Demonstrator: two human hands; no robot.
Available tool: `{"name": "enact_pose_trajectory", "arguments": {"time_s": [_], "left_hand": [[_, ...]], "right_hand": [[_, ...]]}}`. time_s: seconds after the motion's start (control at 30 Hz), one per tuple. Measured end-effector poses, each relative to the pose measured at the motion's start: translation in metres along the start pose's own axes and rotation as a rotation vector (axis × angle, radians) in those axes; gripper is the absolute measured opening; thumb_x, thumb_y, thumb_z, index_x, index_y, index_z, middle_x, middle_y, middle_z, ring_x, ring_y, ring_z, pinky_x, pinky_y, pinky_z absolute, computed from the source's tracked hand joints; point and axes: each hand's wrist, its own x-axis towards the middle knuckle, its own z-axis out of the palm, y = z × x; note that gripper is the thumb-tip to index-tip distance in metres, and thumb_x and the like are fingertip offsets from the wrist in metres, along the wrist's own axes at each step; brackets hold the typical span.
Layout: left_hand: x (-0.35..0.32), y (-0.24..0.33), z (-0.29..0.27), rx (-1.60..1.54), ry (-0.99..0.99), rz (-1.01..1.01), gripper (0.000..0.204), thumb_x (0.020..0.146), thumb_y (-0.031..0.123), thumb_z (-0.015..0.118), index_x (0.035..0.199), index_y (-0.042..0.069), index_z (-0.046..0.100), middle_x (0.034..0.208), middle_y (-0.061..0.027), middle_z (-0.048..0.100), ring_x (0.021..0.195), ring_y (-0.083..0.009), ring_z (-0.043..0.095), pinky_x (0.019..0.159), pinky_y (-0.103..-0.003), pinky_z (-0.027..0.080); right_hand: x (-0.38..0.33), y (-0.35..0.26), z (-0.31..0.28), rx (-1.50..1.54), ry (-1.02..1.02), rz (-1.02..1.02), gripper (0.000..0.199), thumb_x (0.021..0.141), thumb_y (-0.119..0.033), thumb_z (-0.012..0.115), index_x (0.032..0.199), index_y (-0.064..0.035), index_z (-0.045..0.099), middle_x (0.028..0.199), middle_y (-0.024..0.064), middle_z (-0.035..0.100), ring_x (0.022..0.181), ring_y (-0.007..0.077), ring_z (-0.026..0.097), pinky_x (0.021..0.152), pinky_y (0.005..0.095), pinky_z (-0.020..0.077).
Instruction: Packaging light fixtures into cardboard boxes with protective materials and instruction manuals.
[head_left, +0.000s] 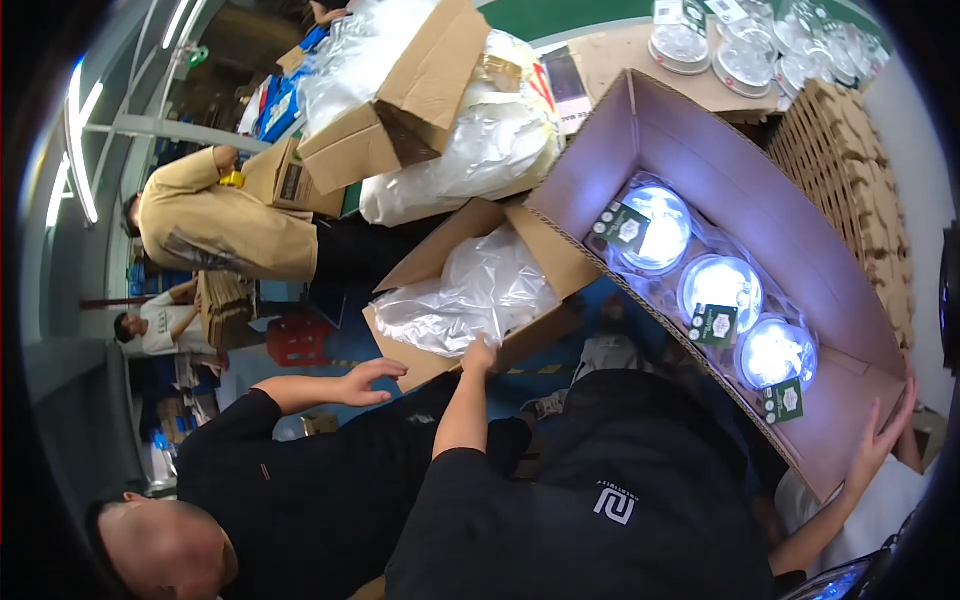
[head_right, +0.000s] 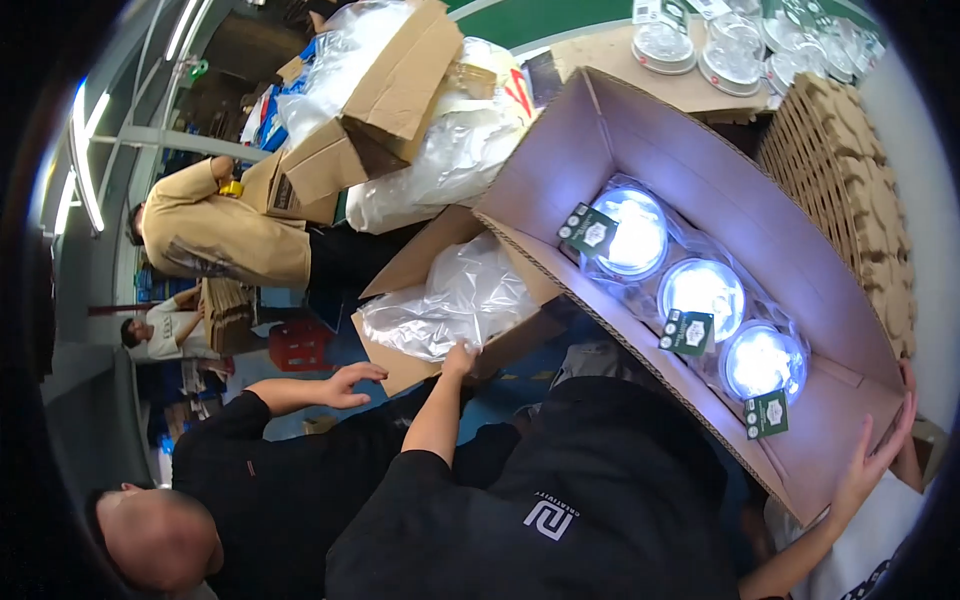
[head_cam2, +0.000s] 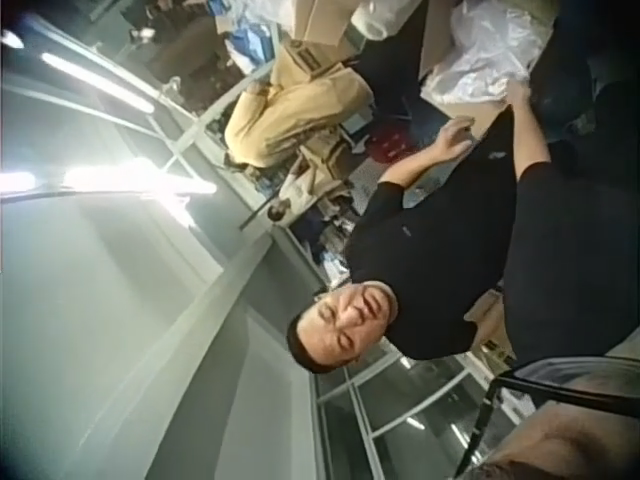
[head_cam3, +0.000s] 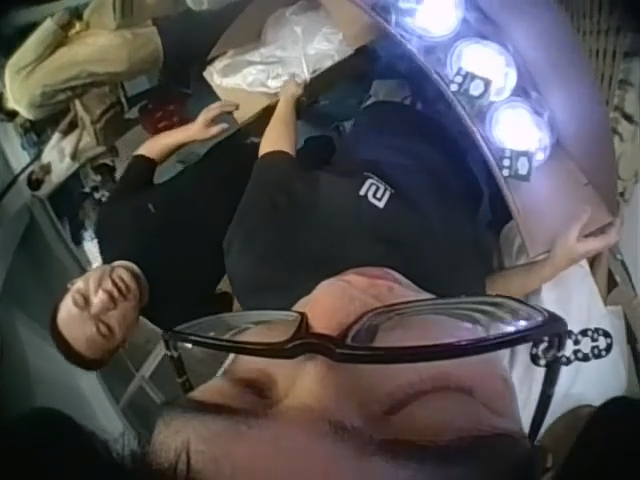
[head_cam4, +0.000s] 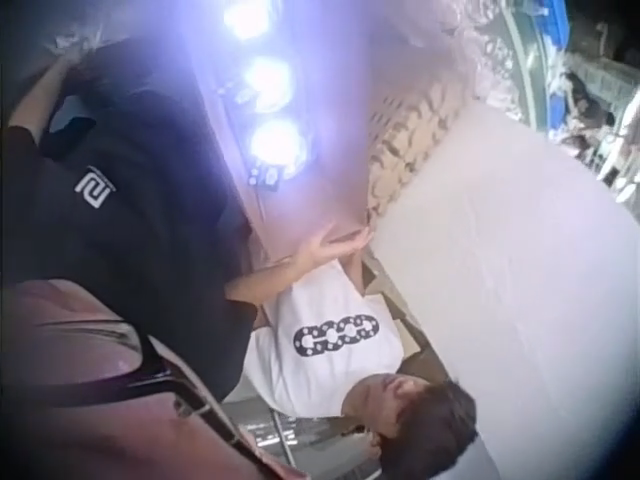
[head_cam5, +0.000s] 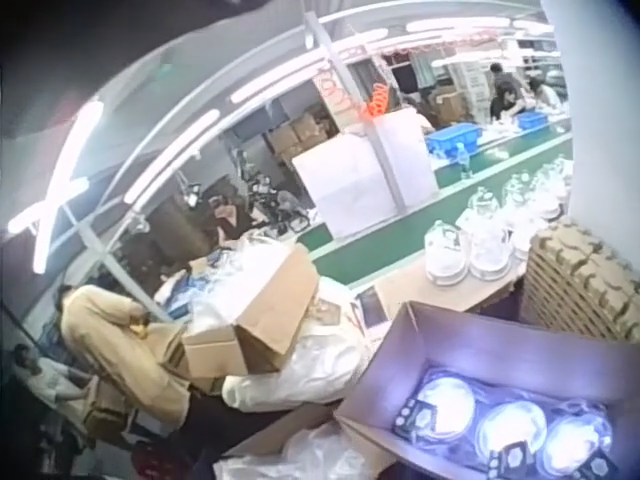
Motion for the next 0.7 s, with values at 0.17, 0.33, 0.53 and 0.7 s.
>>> {"name": "enact_pose_trajectory", "arguments": {"time_s": [0.17, 0.33, 0.53, 0.7], "left_hand": [[-0.009, 0.038, -0.028, -0.049, 0.365, 0.120, 0.038, 0.088, 0.020, 0.063, 0.124, 0.008, 0.059, 0.122, -0.0179, 0.061, 0.116, -0.0383, 0.057, 0.097, -0.047, 0.047], [0.011, 0.140, -0.148, -0.390, 0.912, 0.562, 0.034, 0.090, 0.014, 0.060, 0.123, 0.003, 0.055, 0.121, -0.0178, 0.059, 0.116, -0.0388, 0.054, 0.097, -0.047, 0.043], [0.054, 0.162, -0.246, -0.491, 1.179, 0.345, 0.040, 0.091, 0.017, 0.060, 0.127, 0.001, 0.054, 0.127, -0.0198, 0.054, 0.120, -0.0392, 0.050, 0.099, -0.049, 0.040], [0.057, 0.184, -0.252, -0.366, 1.144, 0.189, 0.046, 0.083, 0.028, 0.072, 0.122, 0.007, 0.060, 0.130, -0.0181, 0.049, 0.124, -0.0388, 0.047, 0.100, -0.050, 0.042]], "right_hand": [[0.014, -0.004, -0.005, 0.006, 0.038, -0.003, 0.055, 0.102, -0.015, 0.052, 0.151, -0.0027, 0.033, 0.158, 0.0150, 0.032, 0.146, 0.0288, 0.030, 0.120, 0.0429, 0.0223], [0.026, -0.051, -0.009, -0.141, -0.105, -0.097, 0.050, 0.100, -0.008, 0.049, 0.148, -0.0005, 0.037, 0.157, 0.0166, 0.034, 0.146, 0.0310, 0.031, 0.120, 0.0446, 0.0227], [0.031, -0.099, 0.001, -0.154, -0.210, -0.167, 0.045, 0.098, -0.007, 0.049, 0.142, 0.0001, 0.045, 0.154, 0.0160, 0.039, 0.145, 0.0322, 0.033, 0.120, 0.0446, 0.0228], [0.025, -0.105, 0.000, -0.157, -0.203, -0.137, 0.042, 0.097, -0.007, 0.050, 0.138, 0.0003, 0.049, 0.152, 0.0164, 0.041, 0.144, 0.0332, 0.035, 0.118, 0.0441, 0.0253]]}}
